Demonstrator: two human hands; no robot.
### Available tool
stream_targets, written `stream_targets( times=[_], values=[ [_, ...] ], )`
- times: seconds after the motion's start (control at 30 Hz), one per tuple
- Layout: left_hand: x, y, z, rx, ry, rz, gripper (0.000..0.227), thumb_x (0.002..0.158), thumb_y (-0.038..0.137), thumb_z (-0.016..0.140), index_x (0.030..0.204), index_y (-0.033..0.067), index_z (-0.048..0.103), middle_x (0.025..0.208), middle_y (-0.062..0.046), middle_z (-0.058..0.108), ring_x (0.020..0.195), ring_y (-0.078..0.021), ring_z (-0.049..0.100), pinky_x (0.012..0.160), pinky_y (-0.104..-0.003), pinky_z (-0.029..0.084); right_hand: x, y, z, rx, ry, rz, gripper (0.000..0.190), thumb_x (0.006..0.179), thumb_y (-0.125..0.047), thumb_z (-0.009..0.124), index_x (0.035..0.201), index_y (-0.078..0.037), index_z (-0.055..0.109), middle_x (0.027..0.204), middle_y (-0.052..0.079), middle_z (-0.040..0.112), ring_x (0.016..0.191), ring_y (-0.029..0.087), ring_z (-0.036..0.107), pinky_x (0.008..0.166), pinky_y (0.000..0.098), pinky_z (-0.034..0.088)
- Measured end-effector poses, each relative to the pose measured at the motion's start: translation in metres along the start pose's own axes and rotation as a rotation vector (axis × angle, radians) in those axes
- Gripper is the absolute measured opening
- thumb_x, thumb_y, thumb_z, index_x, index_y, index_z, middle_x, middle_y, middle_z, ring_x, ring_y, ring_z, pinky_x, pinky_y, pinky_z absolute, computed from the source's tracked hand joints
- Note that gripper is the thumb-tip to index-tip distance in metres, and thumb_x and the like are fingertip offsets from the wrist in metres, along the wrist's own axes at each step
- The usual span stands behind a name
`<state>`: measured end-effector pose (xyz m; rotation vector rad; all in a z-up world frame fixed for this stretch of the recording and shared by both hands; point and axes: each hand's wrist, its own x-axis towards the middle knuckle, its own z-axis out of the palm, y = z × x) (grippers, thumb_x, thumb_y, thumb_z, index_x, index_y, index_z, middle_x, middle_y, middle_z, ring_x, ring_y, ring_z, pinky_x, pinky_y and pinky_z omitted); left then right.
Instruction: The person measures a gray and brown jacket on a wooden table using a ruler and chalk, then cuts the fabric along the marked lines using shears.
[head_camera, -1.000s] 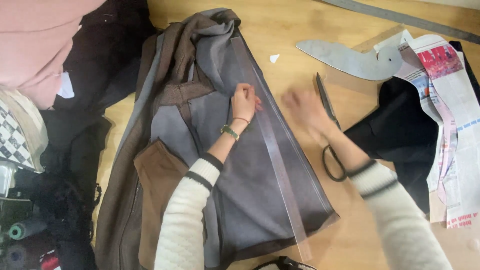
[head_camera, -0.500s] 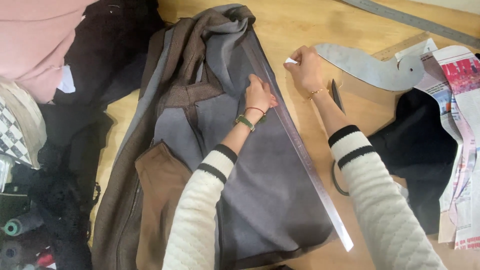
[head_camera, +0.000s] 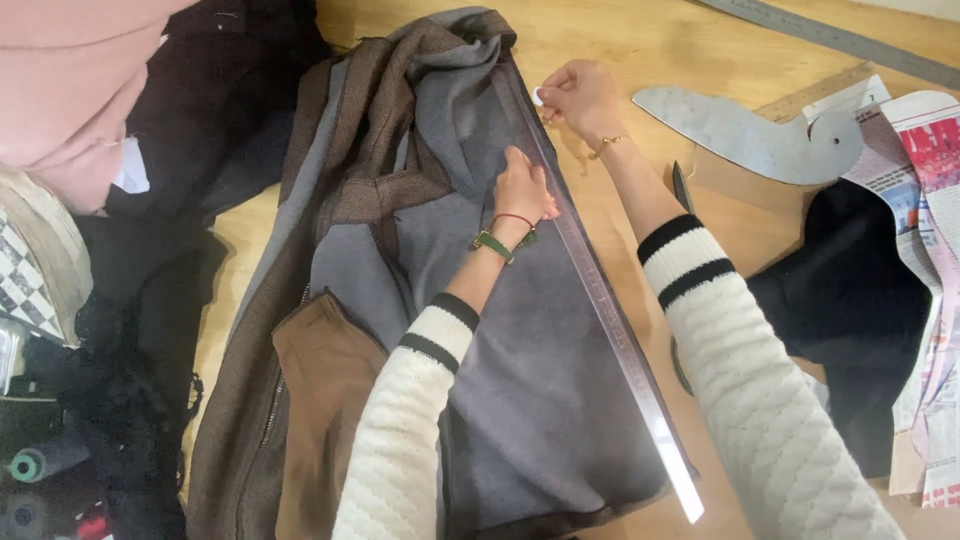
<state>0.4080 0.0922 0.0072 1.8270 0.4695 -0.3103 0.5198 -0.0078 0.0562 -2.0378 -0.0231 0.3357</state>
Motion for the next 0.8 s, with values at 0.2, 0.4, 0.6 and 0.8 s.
stream_targets(
  times=[0.2, 0.4, 0.6, 0.8],
  values=[
    [-0.004, 0.003, -0.001, 0.002, -0.001, -0.008, 0.006, 0.103, 0.015, 0.038, 0.101, 0.0099, 0.039, 0.081, -0.021, 0.073, 0.062, -0.0349, 0.075, 0.053, -0.043, 0.063, 0.028, 0.0, 0.015, -0.193, -0.054, -0.111, 0.021, 0.087, 0.005, 0.06, 0.073, -0.01, 0.067, 0.062, 0.003, 0.07, 0.048, 0.009, 0.067, 0.049, 0.0205, 0.056],
    [-0.002, -0.001, 0.002, -0.018, -0.003, 0.021, 0.005, 0.103, 0.013, 0.036, 0.101, 0.0081, 0.037, 0.072, -0.02, 0.07, 0.054, -0.0315, 0.072, 0.049, -0.041, 0.063, 0.076, 0.037, 0.034, -0.443, 0.046, -0.353, 0.022, 0.073, 0.006, 0.058, 0.066, -0.013, 0.068, 0.066, 0.002, 0.07, 0.064, 0.016, 0.067, 0.053, 0.0323, 0.051],
    [-0.009, 0.013, -0.005, -0.049, -0.053, -0.043, 0.005, 0.102, 0.012, 0.036, 0.101, 0.0081, 0.037, 0.067, -0.022, 0.07, 0.051, -0.0325, 0.069, 0.044, -0.04, 0.063, 0.103, 0.051, 0.041, -0.504, 0.066, -0.444, 0.026, 0.071, 0.007, 0.056, 0.065, -0.013, 0.071, 0.067, 0.002, 0.073, 0.066, 0.018, 0.07, 0.055, 0.0317, 0.057],
    [0.003, 0.004, 0.0, -0.004, -0.051, -0.055, 0.008, 0.103, 0.014, 0.038, 0.109, 0.0086, 0.039, 0.079, -0.025, 0.07, 0.06, -0.0381, 0.072, 0.047, -0.045, 0.064, 0.1, 0.049, 0.039, -0.565, 0.004, -0.425, 0.03, 0.076, 0.009, 0.056, 0.063, -0.016, 0.067, 0.065, -0.002, 0.07, 0.062, 0.016, 0.066, 0.053, 0.0311, 0.055]
  ],
)
